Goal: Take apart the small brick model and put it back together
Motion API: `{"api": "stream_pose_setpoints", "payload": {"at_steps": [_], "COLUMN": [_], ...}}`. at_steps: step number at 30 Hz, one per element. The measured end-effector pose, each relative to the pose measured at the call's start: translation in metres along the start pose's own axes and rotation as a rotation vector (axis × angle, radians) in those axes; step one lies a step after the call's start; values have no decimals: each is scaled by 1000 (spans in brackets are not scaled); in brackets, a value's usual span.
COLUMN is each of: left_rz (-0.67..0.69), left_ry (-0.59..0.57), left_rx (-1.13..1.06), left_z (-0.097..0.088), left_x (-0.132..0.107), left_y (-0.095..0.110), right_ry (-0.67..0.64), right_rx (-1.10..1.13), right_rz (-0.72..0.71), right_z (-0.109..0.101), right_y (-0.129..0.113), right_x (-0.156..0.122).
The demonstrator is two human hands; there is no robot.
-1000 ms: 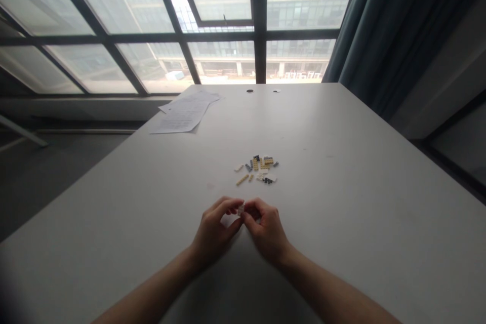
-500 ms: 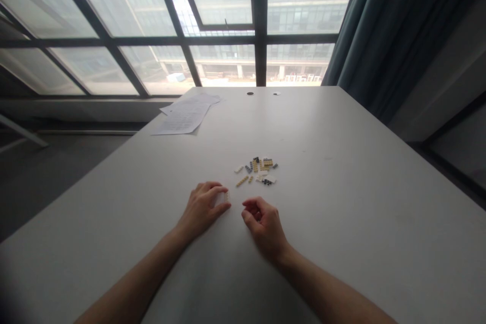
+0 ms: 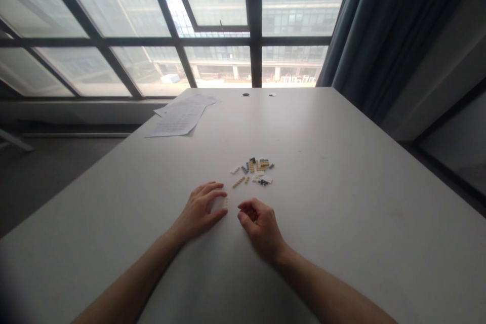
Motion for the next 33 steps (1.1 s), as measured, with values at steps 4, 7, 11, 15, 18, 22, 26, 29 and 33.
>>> {"api": "stream_pose_setpoints", "payload": {"at_steps": [4,7,11,15,18,22,26,29,33], "left_rz": [5,9,-8,-17,-12,-12,-16,-15,-10], "left_ry": [8,2,-11,0,8,7,4,2,9], "left_rx": [-26,-36,-35,-47,-50,-38,-32,-34,-31], "left_z": [-1,-1,1,1,0,0,0,1,1], "left_x": [1,1,2,2,2,2,2,2,2], "left_y": [0,0,-1,-1,0,2,2,2,2], "right_ry": [9,33,64,44,12,13,-15,-21,-15], "right_rx": [-5,-74,-255,-612,-880,-1098,-1208,-1204,-1188], "right_rz": [1,-31,-113,-39,8,7,34,41,42], "right_z": [0,-13,-49,-77,-74,-53,-41,-42,-44], "right_y": [0,-3,-6,6,10,6,7,10,14], "right_x": [1,11,36,61,76,92,101,103,104]}}
Point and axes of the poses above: each hand's wrist, its own x-axis towards the middle knuckle, its own z-axis out of the palm, y = z × x, the point moved 9 cm from there along x, towards the middle knuckle, and after that the axes turned 12 degrees about -z, right-handed, at the moved point
